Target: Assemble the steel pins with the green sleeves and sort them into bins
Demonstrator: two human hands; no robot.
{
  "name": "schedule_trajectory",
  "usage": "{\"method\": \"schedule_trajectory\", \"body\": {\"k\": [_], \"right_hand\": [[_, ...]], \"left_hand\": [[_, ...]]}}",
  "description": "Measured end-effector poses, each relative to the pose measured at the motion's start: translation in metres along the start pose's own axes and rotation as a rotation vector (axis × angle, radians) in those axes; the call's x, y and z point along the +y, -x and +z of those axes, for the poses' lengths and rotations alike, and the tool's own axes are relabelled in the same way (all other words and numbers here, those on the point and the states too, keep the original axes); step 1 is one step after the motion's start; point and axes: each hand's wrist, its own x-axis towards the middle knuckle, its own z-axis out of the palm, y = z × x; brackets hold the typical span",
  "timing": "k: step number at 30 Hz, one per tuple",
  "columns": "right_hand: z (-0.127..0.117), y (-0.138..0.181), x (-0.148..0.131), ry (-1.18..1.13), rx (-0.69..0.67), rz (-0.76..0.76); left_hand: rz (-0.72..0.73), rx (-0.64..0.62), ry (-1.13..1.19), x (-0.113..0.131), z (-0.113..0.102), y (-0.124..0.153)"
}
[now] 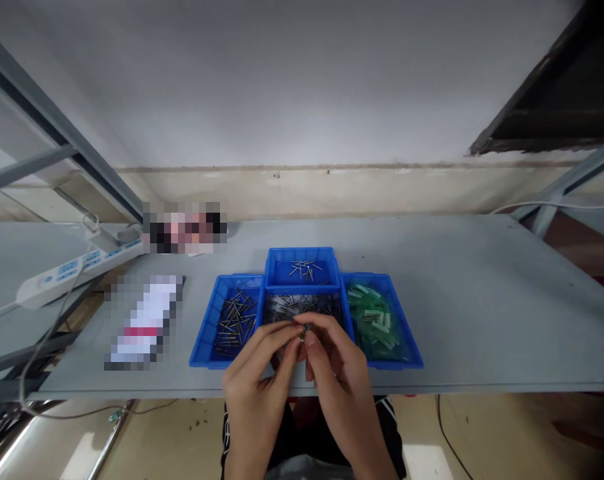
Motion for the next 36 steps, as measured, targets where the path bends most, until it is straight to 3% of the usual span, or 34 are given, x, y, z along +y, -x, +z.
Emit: {"method": "schedule_trajectory", "body": {"k": [3, 6, 8, 11, 15, 21, 36], "right_hand": [[0.001, -0.002, 0.001, 0.030, 0.003, -0.025], [0.004, -0.004, 0.009, 0.139, -0.020, -0.074], [0.007, -0.006, 0.018, 0.266, -0.059, -0.096], [0.013, -0.009, 0.032, 0.474, -0.091, -0.109], [0.022, -0.016, 0.040, 0.745, -0.059, -0.113], [0.025, -0.020, 0.038, 0.934, -0.071, -0.102], [0.030, -0.020, 0.044, 0.930, 0.065, -0.181]], "left_hand": [[0.009, 0.010, -0.021, 0.002, -0.005, -0.003], [-0.055, 0.125, -0.132, -0.001, -0.019, -0.004], [-0.117, 0.244, -0.246, -0.005, -0.032, -0.004], [-0.225, 0.307, -0.415, -0.009, -0.049, -0.005], [-0.298, 0.396, -0.427, -0.004, -0.054, -0.008], [-0.314, 0.297, -0.265, -0.007, -0.047, -0.003], [-0.370, 0.290, -0.138, -0.007, -0.048, 0.003]]}}
